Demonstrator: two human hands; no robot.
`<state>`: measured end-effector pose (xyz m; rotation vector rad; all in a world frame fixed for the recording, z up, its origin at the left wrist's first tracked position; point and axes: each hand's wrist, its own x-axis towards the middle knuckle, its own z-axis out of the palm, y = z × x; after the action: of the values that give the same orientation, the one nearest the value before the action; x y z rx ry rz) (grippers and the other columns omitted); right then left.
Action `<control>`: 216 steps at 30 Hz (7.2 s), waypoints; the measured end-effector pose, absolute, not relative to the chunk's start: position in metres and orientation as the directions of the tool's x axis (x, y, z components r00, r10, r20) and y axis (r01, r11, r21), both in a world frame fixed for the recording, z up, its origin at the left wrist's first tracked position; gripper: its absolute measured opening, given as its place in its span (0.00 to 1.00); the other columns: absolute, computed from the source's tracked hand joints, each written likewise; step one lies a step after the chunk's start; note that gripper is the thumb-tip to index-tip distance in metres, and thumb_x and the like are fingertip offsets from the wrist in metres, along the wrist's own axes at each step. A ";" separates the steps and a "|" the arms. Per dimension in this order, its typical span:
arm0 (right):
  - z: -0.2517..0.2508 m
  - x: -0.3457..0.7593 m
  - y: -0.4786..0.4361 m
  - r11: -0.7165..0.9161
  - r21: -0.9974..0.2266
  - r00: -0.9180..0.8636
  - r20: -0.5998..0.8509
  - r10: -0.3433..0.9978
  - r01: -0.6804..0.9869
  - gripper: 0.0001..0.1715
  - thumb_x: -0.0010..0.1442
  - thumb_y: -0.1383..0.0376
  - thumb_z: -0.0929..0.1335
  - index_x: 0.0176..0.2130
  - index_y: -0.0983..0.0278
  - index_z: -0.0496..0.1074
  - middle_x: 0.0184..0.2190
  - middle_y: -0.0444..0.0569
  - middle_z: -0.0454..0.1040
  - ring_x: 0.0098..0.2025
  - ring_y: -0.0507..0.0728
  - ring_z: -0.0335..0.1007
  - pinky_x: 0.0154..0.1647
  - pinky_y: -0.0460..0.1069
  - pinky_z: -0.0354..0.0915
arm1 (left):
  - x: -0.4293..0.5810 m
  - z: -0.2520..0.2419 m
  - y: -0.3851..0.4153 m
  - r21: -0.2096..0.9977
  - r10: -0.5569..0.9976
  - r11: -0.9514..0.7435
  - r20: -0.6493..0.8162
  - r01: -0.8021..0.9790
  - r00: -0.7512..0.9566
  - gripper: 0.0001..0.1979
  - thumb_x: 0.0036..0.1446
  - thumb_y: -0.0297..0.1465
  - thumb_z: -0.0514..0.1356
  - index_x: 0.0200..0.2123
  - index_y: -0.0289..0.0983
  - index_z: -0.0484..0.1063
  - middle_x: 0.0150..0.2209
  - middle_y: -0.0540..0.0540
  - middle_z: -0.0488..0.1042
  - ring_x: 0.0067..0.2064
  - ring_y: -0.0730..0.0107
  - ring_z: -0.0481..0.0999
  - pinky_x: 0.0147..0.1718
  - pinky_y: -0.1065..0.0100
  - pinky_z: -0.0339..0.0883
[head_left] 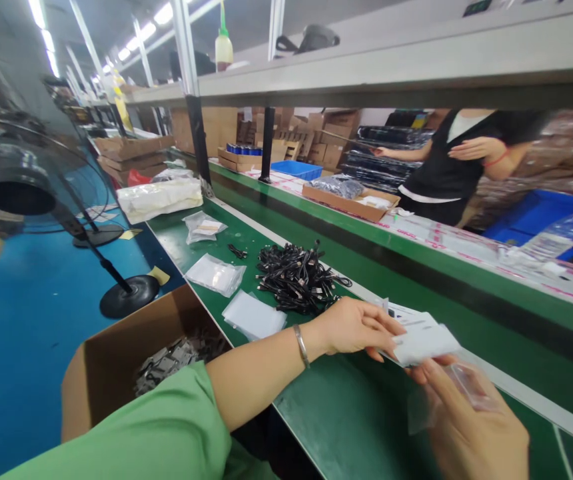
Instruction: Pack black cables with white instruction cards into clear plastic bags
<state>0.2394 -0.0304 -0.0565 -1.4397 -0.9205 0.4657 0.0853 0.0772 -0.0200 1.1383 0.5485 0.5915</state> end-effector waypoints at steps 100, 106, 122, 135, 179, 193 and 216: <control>-0.092 0.252 -0.024 0.079 -0.320 0.160 0.657 0.737 0.944 0.19 0.54 0.58 0.66 0.46 0.58 0.70 0.32 0.52 0.76 0.37 0.69 0.76 0.40 0.62 0.68 | 0.098 -0.038 0.031 0.797 0.753 -0.576 0.432 0.180 0.496 0.14 0.64 0.38 0.61 0.29 0.41 0.63 0.28 0.50 0.74 0.32 0.67 0.75 0.35 0.68 0.69; -0.086 0.247 -0.024 0.070 -0.337 0.194 0.686 0.701 0.939 0.17 0.53 0.57 0.67 0.43 0.58 0.69 0.33 0.53 0.77 0.39 0.70 0.76 0.40 0.62 0.69 | 0.097 -0.040 0.031 0.669 0.718 -0.676 0.504 0.309 0.480 0.19 0.70 0.40 0.57 0.26 0.39 0.67 0.28 0.44 0.78 0.34 0.63 0.80 0.38 0.66 0.72; -0.074 0.242 -0.023 0.011 -0.367 0.262 0.684 0.681 0.930 0.17 0.54 0.55 0.66 0.42 0.59 0.70 0.36 0.57 0.78 0.41 0.72 0.79 0.44 0.66 0.70 | 0.097 -0.035 0.041 0.831 0.675 -0.555 0.433 0.024 0.598 0.22 0.66 0.34 0.64 0.20 0.35 0.76 0.48 0.39 0.80 0.48 0.60 0.83 0.54 0.62 0.78; -0.081 0.246 -0.025 0.089 -0.345 0.189 0.692 0.696 0.934 0.20 0.55 0.57 0.67 0.47 0.58 0.70 0.42 0.56 0.80 0.44 0.70 0.79 0.52 0.67 0.67 | 0.092 -0.030 0.052 0.883 0.680 -0.418 0.146 0.215 0.719 0.12 0.62 0.33 0.66 0.27 0.35 0.82 0.25 0.52 0.77 0.35 0.69 0.77 0.36 0.72 0.67; -0.065 0.252 -0.021 -0.049 -0.741 0.282 0.193 0.940 0.670 0.28 0.46 0.41 0.74 0.39 0.56 0.81 0.28 0.46 0.84 0.27 0.62 0.79 0.29 0.52 0.72 | 0.019 0.006 0.059 0.867 0.795 -0.452 0.498 -0.209 0.347 0.14 0.59 0.37 0.72 0.42 0.33 0.82 0.37 0.44 0.81 0.36 0.70 0.77 0.40 0.66 0.74; -0.055 0.222 -0.037 0.081 -0.843 0.293 0.274 0.916 0.532 0.23 0.52 0.48 0.74 0.43 0.57 0.82 0.34 0.47 0.86 0.34 0.62 0.81 0.40 0.51 0.74 | 0.049 -0.008 0.049 0.930 0.706 -0.312 0.365 -0.197 0.607 0.18 0.54 0.42 0.76 0.37 0.34 0.81 0.38 0.43 0.83 0.39 0.66 0.81 0.45 0.65 0.76; -0.072 0.239 -0.030 -0.045 -0.745 0.421 0.325 0.847 0.665 0.37 0.51 0.50 0.72 0.59 0.55 0.72 0.42 0.51 0.84 0.39 0.64 0.82 0.41 0.56 0.75 | 0.090 -0.051 0.061 0.621 0.464 -0.776 0.441 0.113 0.768 0.08 0.63 0.34 0.70 0.37 0.36 0.85 0.45 0.41 0.84 0.50 0.61 0.82 0.62 0.60 0.68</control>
<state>0.2385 -0.0304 -0.0717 -1.7726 -1.3087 0.2525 0.0903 0.0610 -0.0509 2.3793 0.4301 0.7992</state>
